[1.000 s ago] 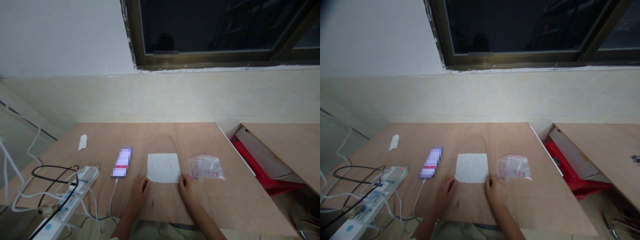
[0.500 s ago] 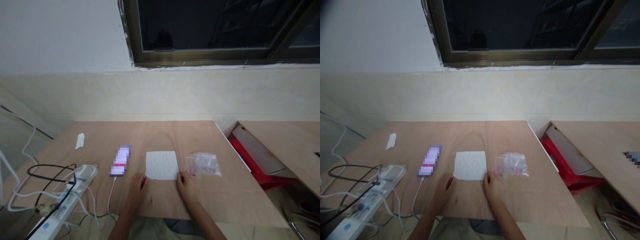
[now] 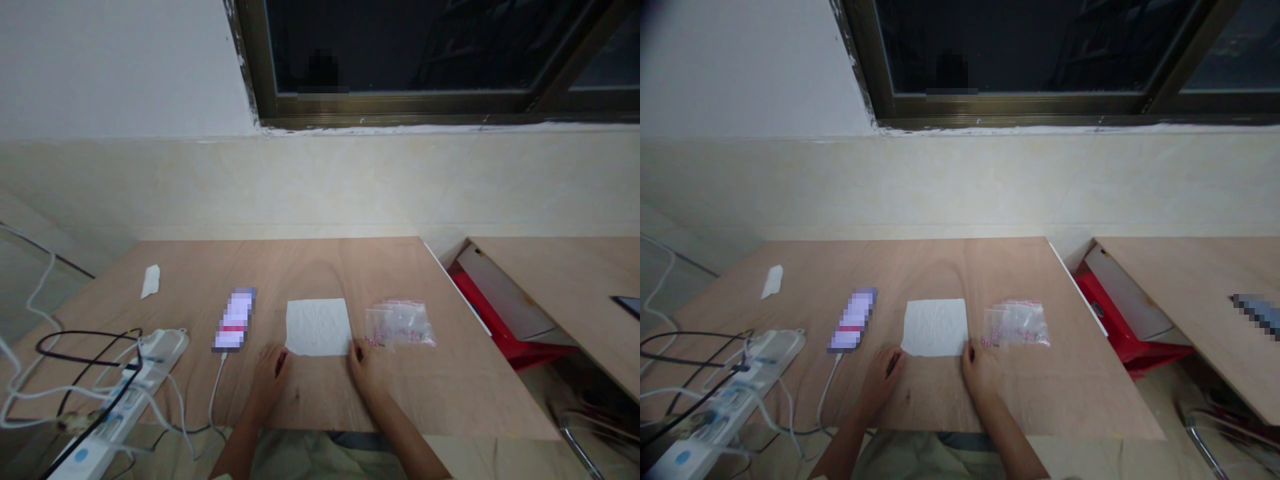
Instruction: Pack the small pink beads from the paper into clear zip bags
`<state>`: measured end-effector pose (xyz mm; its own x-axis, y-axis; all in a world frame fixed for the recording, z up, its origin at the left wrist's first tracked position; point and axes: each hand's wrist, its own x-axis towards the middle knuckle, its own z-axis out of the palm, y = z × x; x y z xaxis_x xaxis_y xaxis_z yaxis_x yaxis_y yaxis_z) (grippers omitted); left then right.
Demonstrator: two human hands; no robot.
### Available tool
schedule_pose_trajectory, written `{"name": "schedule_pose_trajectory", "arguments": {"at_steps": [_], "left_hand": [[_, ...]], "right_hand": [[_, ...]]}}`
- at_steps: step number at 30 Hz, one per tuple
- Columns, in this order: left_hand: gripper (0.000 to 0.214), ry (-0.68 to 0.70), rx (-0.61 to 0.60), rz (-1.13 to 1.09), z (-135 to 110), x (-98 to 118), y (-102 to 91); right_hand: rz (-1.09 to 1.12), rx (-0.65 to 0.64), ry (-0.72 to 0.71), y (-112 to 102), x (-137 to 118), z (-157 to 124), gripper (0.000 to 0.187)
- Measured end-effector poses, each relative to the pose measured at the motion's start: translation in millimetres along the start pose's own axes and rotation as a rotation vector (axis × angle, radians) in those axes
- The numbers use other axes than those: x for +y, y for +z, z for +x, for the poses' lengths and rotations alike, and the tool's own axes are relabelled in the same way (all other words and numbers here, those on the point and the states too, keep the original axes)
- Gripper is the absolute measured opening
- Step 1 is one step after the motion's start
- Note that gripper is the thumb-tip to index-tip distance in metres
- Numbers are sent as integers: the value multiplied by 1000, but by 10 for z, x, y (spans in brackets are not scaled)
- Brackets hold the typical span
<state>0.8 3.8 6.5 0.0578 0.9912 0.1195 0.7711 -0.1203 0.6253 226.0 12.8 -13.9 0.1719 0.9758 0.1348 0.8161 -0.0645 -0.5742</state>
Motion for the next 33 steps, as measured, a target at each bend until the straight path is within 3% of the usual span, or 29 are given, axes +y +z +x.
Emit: {"name": "schedule_pose_trajectory", "arguments": {"at_steps": [10, 23, 28, 33], "left_hand": [[19, -7, -41, 17, 1, -38, 11], [19, 19, -17, 11, 2, 7, -17], [19, 20, -15, 12, -1, 26, -28], [20, -4, -25, -15, -6, 18, -15]], "right_hand": [[-41, -5, 25, -81, -77, -5, 37], [165, 37, 80, -194, -84, -41, 29], [-88, 221, 13, -293, -86, -52, 21], [-330, 200, -7, -299, 35, -43, 31]]}}
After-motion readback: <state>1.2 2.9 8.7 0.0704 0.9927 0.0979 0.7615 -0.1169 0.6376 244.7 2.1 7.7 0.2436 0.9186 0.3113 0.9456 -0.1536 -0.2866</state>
